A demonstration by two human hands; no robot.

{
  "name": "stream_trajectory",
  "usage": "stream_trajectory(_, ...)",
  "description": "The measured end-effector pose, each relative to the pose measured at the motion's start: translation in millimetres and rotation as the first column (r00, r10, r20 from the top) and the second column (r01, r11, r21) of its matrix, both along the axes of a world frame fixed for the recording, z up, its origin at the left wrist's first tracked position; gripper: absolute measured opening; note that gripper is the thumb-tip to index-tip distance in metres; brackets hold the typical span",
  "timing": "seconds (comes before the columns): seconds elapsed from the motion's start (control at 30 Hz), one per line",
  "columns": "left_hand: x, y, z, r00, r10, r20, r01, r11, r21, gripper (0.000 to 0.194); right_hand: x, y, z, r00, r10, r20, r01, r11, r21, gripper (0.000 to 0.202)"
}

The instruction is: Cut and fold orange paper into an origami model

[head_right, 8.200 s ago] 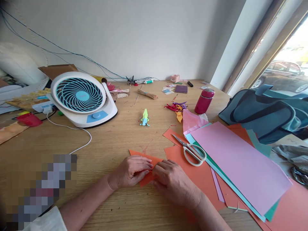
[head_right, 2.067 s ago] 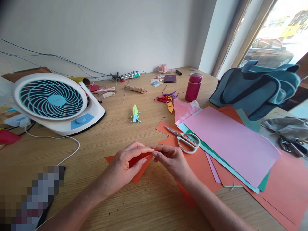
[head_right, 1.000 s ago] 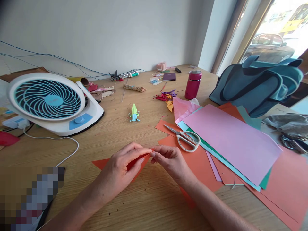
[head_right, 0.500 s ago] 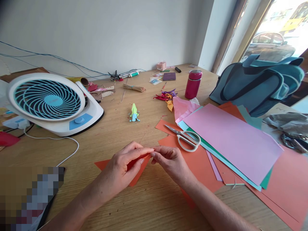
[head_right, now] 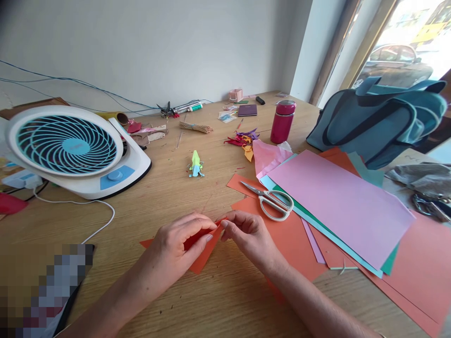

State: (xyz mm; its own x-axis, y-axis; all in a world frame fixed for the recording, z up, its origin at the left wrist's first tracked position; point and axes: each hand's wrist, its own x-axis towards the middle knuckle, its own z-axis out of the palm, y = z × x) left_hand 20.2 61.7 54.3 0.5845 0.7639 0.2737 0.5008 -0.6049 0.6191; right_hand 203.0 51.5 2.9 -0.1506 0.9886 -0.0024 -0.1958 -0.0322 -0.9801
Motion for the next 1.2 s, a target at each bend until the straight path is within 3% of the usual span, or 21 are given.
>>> stream_trajectory(0.33, -1.9, 0.6, -4.0, 0.997, 0.015, -0.080, -0.012, 0.999, 0.042, 0.016, -0.7, -1.1, -1.2, 0.999, 0.009, 0.034, -0.009, 1.000, 0.004, 0.029)
stream_trajectory(0.6, -4.3, 3.0, -2.9, 0.974, 0.013, -0.226, 0.022, 0.988, 0.151, 0.014, -2.6, -1.8, -3.2, 1.000, 0.008, 0.015, -0.007, 1.000, -0.006, 0.028)
stream_trajectory(0.77, -9.0, 6.4, -0.5, 0.954, 0.043, -0.295, -0.014, 0.995, 0.099, 0.012, -0.8, 0.2, -7.0, 0.998, -0.040, 0.047, 0.042, 0.998, -0.056, 0.030)
stream_trajectory(0.87, -12.3, 10.2, 4.9, 0.935, 0.052, -0.351, -0.048, 0.999, 0.021, 0.013, 3.6, 3.1, -4.7, 0.985, 0.009, 0.171, -0.002, 0.999, -0.040, 0.029)
stream_trajectory(0.93, -13.9, 11.7, 9.6, 0.916, 0.021, -0.400, -0.052, 0.996, -0.066, 0.015, 6.7, 3.0, -0.1, 0.940, 0.036, 0.339, -0.046, 0.999, 0.023, 0.024)
stream_trajectory(1.03, -14.7, 10.8, 14.3, 0.871, -0.088, -0.483, -0.016, 0.978, -0.207, 0.016, 9.8, -6.8, 8.5, 0.821, -0.061, 0.568, -0.047, 0.984, 0.174, 0.011)
stream_trajectory(1.13, -14.0, 5.7, 12.0, 0.829, -0.214, -0.517, 0.060, 0.953, -0.298, 0.017, 12.2, -33.1, 11.5, 0.674, -0.115, 0.730, -0.134, 0.952, 0.274, 0.015)
stream_trajectory(1.2, -12.6, 0.2, 6.9, 0.820, -0.281, -0.499, 0.136, 0.942, -0.307, 0.017, 15.1, -58.6, 7.0, 0.565, -0.143, 0.813, -0.256, 0.906, 0.337, 0.018)
